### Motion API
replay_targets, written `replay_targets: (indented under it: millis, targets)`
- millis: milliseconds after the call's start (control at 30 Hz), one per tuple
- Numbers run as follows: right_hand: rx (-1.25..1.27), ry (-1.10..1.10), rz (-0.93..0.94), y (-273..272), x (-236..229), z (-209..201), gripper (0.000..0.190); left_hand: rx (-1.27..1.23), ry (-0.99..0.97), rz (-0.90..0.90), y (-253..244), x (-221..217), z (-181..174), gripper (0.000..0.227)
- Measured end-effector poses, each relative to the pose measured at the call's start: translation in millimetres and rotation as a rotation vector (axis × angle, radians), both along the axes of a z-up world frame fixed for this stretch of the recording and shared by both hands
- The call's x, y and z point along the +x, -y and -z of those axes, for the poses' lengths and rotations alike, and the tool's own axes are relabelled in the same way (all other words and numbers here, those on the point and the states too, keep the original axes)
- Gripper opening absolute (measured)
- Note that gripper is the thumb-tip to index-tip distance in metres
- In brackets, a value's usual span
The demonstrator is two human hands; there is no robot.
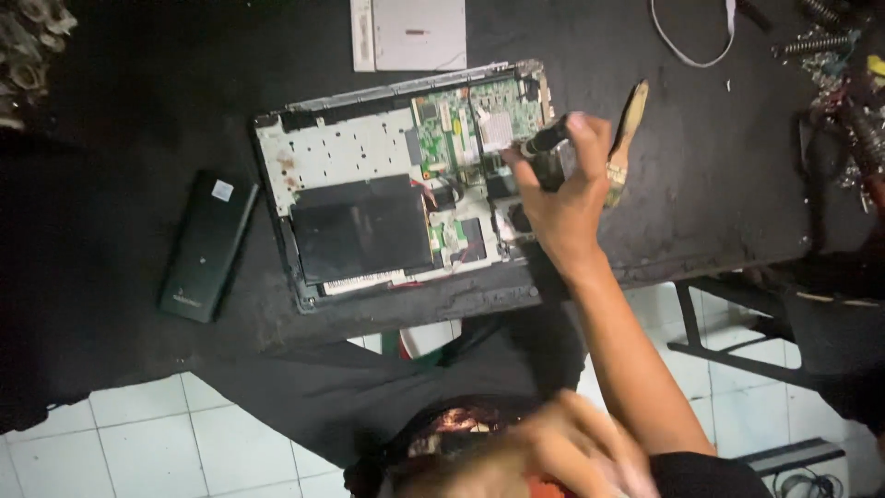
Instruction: The person cleans a laptop hard drive with a brush, then uses a screwdriver to remove screws from the back of a laptop. They remove the back cover to expose the internal components and continue to unscrew parts inside the laptop.
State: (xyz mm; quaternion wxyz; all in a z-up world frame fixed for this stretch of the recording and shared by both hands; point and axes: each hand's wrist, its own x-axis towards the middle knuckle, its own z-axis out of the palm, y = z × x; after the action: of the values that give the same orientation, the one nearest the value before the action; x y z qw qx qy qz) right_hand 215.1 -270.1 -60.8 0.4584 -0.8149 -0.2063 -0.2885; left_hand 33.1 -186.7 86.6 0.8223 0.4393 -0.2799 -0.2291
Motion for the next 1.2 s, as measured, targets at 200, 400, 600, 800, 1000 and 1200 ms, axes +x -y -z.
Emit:
replay_targets:
  millis: [200, 400, 600, 800, 1000, 1200]
  targets:
    - [0.007, -0.056, -0.013, -1, -1, -4, 0.083, 0.341, -0.227, -0.353, -185, -19, 92, 0.042]
    - [-0.011, -0.022, 0.022, -2, 0, -3, 0.091, 0.998, -0.061, -0.896, -233, -14, 100, 0.021]
    - [-0.034, -0.02, 0.005, 2, 0, 7, 0.093, 1.036, 0.363, -0.758, -211, 105, 50, 0.019]
    - [-0.017, -0.058, -0.134, 1, 2, -1, 0.086, 1.405, 0.831, -0.429, -197, 174, 93, 0.069]
    - [0.017, -0.025, -0.079, 1, -4, -2, 0.091, 1.572, 0.975, -0.539, -197, 171, 118, 0.069]
    - [-0.111, -0.026, 0.042, -4, 2, 2, 0.1, 1.541, 0.962, -0.572, -198, 170, 118, 0.067]
